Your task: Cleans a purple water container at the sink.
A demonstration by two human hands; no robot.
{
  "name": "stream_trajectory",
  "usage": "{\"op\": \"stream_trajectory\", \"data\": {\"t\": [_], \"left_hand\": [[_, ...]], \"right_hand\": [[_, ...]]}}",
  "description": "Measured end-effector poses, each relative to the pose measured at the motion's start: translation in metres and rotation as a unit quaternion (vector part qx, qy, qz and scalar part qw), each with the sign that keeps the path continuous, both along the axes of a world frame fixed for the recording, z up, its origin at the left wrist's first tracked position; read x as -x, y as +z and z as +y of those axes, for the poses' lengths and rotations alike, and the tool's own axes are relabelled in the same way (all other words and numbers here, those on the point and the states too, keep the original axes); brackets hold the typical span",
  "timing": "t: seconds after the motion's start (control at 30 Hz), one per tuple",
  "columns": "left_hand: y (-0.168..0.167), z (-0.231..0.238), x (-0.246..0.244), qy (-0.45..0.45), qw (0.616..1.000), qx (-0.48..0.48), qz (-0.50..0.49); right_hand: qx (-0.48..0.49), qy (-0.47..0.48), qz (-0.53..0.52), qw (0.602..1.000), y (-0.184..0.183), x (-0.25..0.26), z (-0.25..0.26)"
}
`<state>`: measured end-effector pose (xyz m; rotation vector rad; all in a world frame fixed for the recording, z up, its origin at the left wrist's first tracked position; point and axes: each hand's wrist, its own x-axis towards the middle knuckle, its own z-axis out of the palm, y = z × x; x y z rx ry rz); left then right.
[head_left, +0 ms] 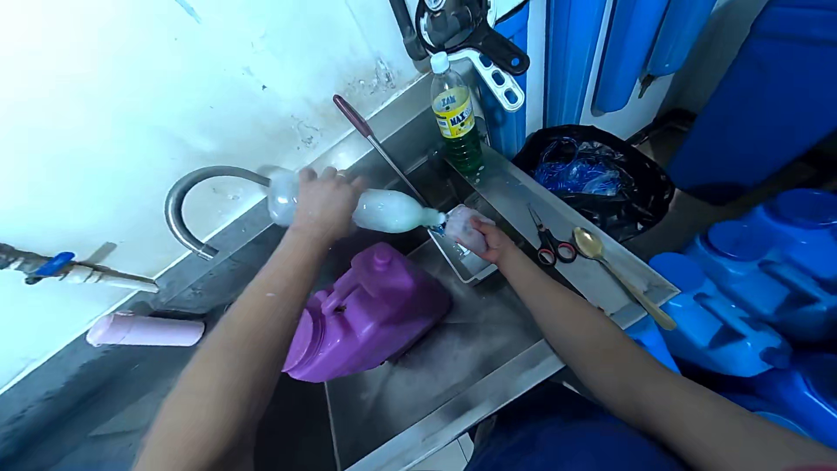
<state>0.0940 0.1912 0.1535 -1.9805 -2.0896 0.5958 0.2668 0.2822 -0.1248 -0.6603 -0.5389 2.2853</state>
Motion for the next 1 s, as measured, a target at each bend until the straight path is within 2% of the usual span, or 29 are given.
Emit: {"op": "stream_trajectory", "data": {"t": [0.03,0.07,0.1,0.17,0.2,0.23,0.3,0.33,0.37,0.4,0.47,0.5,0.57,0.63,0.67,0.73,0.77,0.83,0.87,0.9,0.93,0.97,1.0], "left_hand": [[-0.01,0.008,0.001,0.053,0.994,-0.002,-0.092],[-0.025,0.019,-0.001,0.087,0.973,-0.026,-0.212],[-0.046,0.034,-0.009,0.107,0.924,-0.066,-0.361],[-0.102,0.071,-0.037,0.106,0.761,-0.136,-0.625],[-0.13,0.091,-0.054,0.096,0.696,-0.161,-0.693],[-0.158,0.109,-0.07,0.085,0.655,-0.185,-0.728],[-0.201,0.137,-0.099,0.088,0.617,-0.219,-0.751],[-0.213,0.144,-0.109,0.095,0.611,-0.22,-0.754],[-0.218,0.147,-0.114,0.1,0.621,-0.21,-0.748],[-0.216,0.143,-0.112,0.102,0.651,-0.178,-0.731],[-0.195,0.112,-0.092,0.095,0.732,-0.08,-0.67],[-0.181,0.085,-0.076,0.077,0.764,-0.053,-0.639],[-0.152,0.015,-0.025,0.042,0.813,-0.032,-0.579],[-0.13,-0.066,0.051,0.039,0.846,-0.026,-0.53],[-0.12,-0.103,0.091,0.085,0.865,-0.012,-0.495],[-0.109,-0.16,0.154,0.246,0.881,0.007,-0.404],[-0.111,-0.18,0.175,0.308,0.871,-0.007,-0.383],[-0.114,-0.205,0.182,0.406,0.845,-0.041,-0.346],[-0.116,-0.217,0.176,0.458,0.822,-0.056,-0.333],[-0.122,-0.234,0.168,0.497,0.792,-0.083,-0.345],[-0.126,-0.257,0.157,0.51,0.759,-0.104,-0.39],[-0.125,-0.282,0.141,0.488,0.735,-0.092,-0.462],[-0.12,-0.305,0.124,0.429,0.735,-0.06,-0.522]], "right_hand": [[0.007,-0.005,-0.037,0.999,0.004,0.003,-0.004],[0.015,-0.004,-0.067,0.998,0.008,0.007,-0.011],[0.032,0.002,-0.092,0.995,0.011,0.01,-0.019],[0.047,0.042,-0.125,0.99,0.018,0.017,-0.041],[0.039,0.082,-0.137,0.986,0.023,0.016,-0.053],[0.021,0.136,-0.152,0.979,0.035,0.011,-0.061],[-0.047,0.238,-0.2,0.949,0.069,0.002,-0.065],[-0.108,0.263,-0.245,0.927,0.081,0.003,-0.066],[-0.162,0.264,-0.294,0.904,0.086,0.007,-0.067],[-0.181,0.272,-0.319,0.89,0.085,0.01,-0.066],[-0.174,0.245,-0.324,0.897,0.059,0.011,-0.066],[-0.192,0.208,-0.285,0.916,0.037,0.013,-0.067],[-0.198,0.191,-0.176,0.945,0.028,0.017,-0.067],[-0.208,0.16,-0.161,0.952,0.058,0.035,-0.077],[-0.256,0.15,-0.166,0.941,0.078,0.05,-0.087],[-0.423,0.142,-0.178,0.877,0.109,0.098,-0.113],[-0.533,0.134,-0.189,0.814,0.112,0.131,-0.124],[-0.71,0.161,-0.284,0.624,0.106,0.195,-0.14],[-0.737,0.201,-0.358,0.537,0.103,0.217,-0.148],[-0.735,0.225,-0.405,0.495,0.099,0.231,-0.152],[-0.729,0.231,-0.429,0.481,0.097,0.238,-0.15],[-0.729,0.226,-0.436,0.477,0.096,0.24,-0.146],[-0.733,0.216,-0.438,0.474,0.093,0.242,-0.143]]}}
